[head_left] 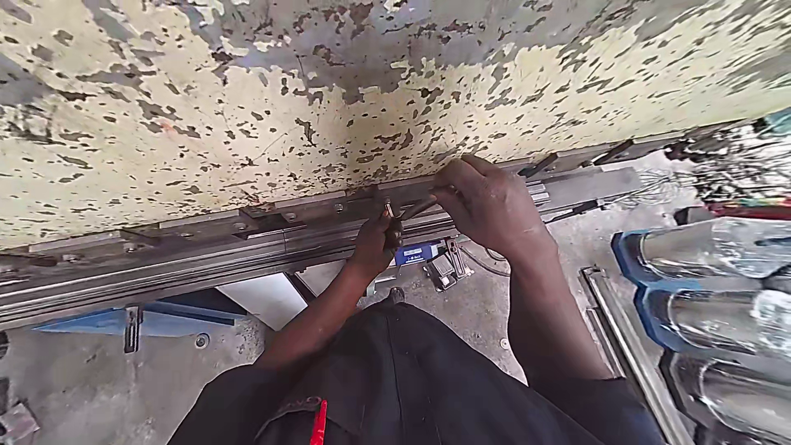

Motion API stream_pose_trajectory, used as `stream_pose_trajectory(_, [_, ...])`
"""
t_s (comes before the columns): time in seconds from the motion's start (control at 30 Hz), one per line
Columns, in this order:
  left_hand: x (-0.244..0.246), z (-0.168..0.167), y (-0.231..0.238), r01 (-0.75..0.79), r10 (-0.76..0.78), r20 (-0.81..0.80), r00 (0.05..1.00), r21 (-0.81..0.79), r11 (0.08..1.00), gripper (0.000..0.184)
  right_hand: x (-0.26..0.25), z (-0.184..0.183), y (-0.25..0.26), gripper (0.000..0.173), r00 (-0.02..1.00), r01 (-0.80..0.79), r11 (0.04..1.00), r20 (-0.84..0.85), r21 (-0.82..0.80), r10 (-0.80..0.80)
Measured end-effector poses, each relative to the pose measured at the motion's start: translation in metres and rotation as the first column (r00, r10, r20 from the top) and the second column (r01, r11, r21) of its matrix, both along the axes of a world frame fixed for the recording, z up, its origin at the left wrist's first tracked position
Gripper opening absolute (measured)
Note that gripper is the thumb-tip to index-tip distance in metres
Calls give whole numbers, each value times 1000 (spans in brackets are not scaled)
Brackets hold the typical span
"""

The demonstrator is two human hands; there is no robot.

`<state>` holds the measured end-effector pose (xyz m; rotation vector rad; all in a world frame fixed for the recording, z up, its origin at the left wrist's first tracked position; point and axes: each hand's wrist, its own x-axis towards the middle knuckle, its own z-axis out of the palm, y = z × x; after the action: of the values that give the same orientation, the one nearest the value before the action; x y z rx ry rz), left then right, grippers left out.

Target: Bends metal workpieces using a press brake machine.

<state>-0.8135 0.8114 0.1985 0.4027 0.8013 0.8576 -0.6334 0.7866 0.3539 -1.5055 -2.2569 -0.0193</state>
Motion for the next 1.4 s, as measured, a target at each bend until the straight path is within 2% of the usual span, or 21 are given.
stream_pose_trajectory(0.27, [8,-12,6,-61,109,323,940,-156,986,17,-30,15,46,28,987,-157,987,42,42,156])
stream_pose_trajectory(0.37, [13,-1,7,-112,173,270,947,-226,968,18,-19,14,56,29,992,-127,992,8,6,127])
stream_pose_trajectory(0.47, [11,4,13,-125,160,177,971,-195,973,21,19,11,55,29,995,-47,991,-97,-125,35])
stream_pose_trajectory(0.57, [10,7,15,-109,128,106,986,-170,979,19,58,-10,49,25,991,-50,992,-132,-114,35])
stream_pose_trajectory(0.73, [18,9,14,-174,166,-70,984,-136,975,17,93,-46,44,29,991,-27,993,-132,-117,12])
stream_pose_trajectory(0.83, [21,7,12,-193,190,-40,981,-130,972,17,77,-36,46,23,972,-93,994,-219,-53,80])
stream_pose_trajectory(0.93, [19,9,13,-168,181,59,982,-169,971,22,53,-16,49,20,959,-138,989,-258,-57,119])
stream_pose_trajectory(1.0, [19,13,14,-171,188,69,980,-200,965,23,61,-18,53,20,958,-154,987,-254,-54,136])
stream_pose_trajectory(1.1, [21,13,13,-227,226,-26,974,-193,954,17,101,-53,45,30,992,-49,988,-118,-145,32])
stream_pose_trajectory(1.2, [19,8,7,-217,203,-173,964,-65,974,17,120,-121,24,28,997,76,927,39,-368,-66])
stream_pose_trajectory(1.27, [11,-3,3,-141,148,-243,959,46,989,28,103,-163,17,27,988,156,871,80,-465,-135])
stream_pose_trajectory(1.33, [3,-27,3,-51,117,-336,935,199,979,39,76,-187,17,31,980,198,848,71,-491,-187])
stream_pose_trajectory(1.37, [-2,-42,3,31,98,-449,888,272,962,35,64,-194,19,31,976,216,840,97,-497,-194])
stream_pose_trajectory(1.4, [-7,-54,4,160,54,-598,800,300,941,29,53,-201,18,31,972,233,831,131,-506,-193])
